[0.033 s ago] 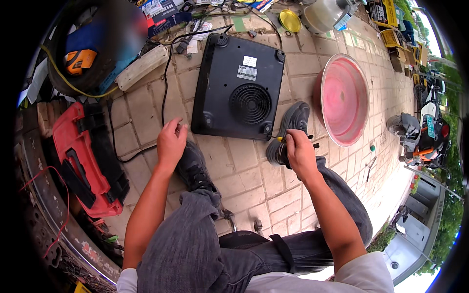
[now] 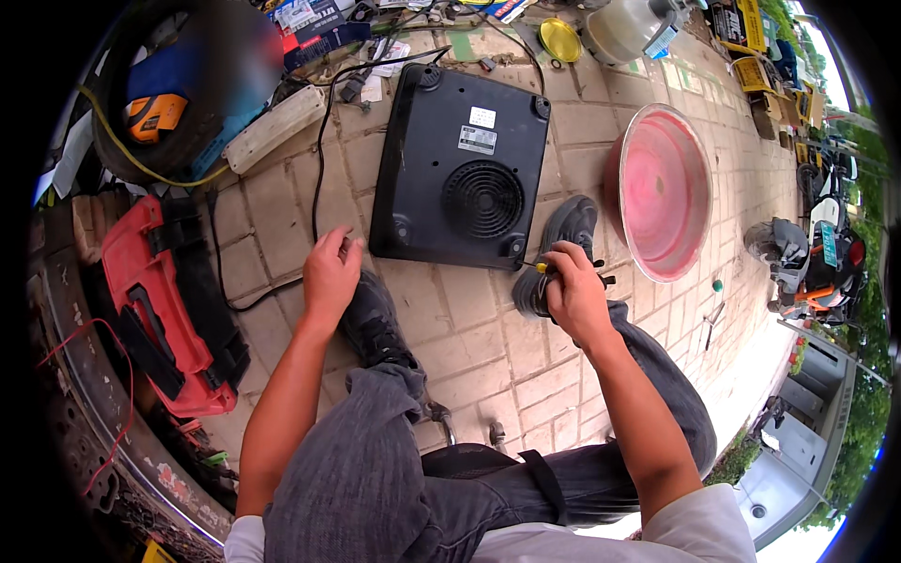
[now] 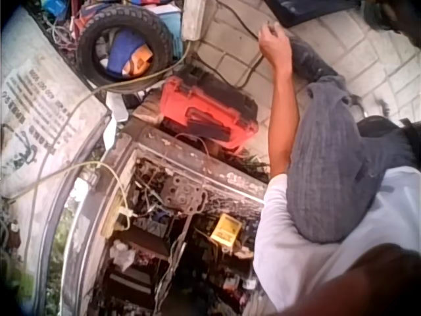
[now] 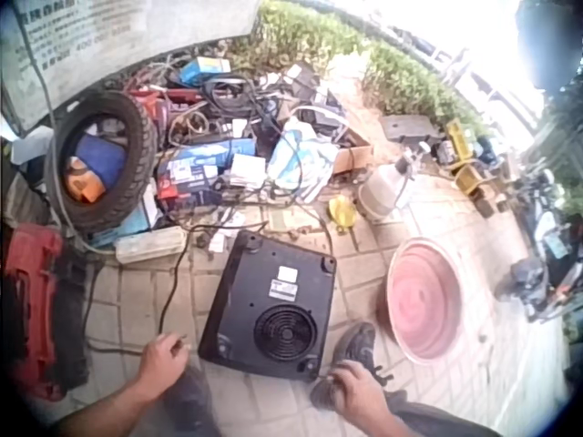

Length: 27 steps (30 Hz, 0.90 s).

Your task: The person sits on a rolling chair and disassembles a black induction cooktop. They use a screwdriver to remove screws from the bottom casing, flip the unit over, and then remove the top cover to expose the internal fan and circuit board.

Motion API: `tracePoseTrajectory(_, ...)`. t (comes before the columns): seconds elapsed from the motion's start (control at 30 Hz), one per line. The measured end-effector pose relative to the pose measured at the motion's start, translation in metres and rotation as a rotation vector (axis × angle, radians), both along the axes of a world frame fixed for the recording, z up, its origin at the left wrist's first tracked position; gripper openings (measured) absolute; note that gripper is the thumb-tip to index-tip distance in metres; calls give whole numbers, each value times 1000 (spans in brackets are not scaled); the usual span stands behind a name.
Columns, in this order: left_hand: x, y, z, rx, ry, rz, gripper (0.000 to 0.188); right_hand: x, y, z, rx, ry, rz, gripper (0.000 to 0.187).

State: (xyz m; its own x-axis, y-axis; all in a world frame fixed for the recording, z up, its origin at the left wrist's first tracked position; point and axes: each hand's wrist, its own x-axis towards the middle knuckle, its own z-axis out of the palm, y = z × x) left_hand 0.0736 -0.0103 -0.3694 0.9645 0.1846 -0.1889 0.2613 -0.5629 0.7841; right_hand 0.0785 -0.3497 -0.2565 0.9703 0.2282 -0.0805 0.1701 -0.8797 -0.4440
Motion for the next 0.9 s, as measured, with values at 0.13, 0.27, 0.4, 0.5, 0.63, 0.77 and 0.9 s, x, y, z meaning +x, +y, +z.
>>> tracePoseTrajectory(0.13,-1,-2,1,-20,-2,8,26,-4,3,-3,43,221,-170,26)
tracePoseTrajectory(0.27,1,-4,2,-23,-23,4,26,1,7,6,-51,15,32,22)
tracePoseTrajectory(0.4,2,-4,4,-38,-12,8,26,1,7,4,15,194,-155,21)
tracePoseTrajectory(0.5,1,-3,4,-38,-7,5,26,1,5,5,-47,-55,24,18)
tracePoseTrajectory(0.63,2,-3,5,-29,-8,-2,26,0,5,4,5,243,-181,27)
tracePoseTrajectory(0.77,3,-4,3,-27,-25,1,26,1,3,5,-26,107,-34,23)
tracePoseTrajectory(0.9,2,-3,3,-30,-30,3,26,-1,7,3,17,161,-179,18)
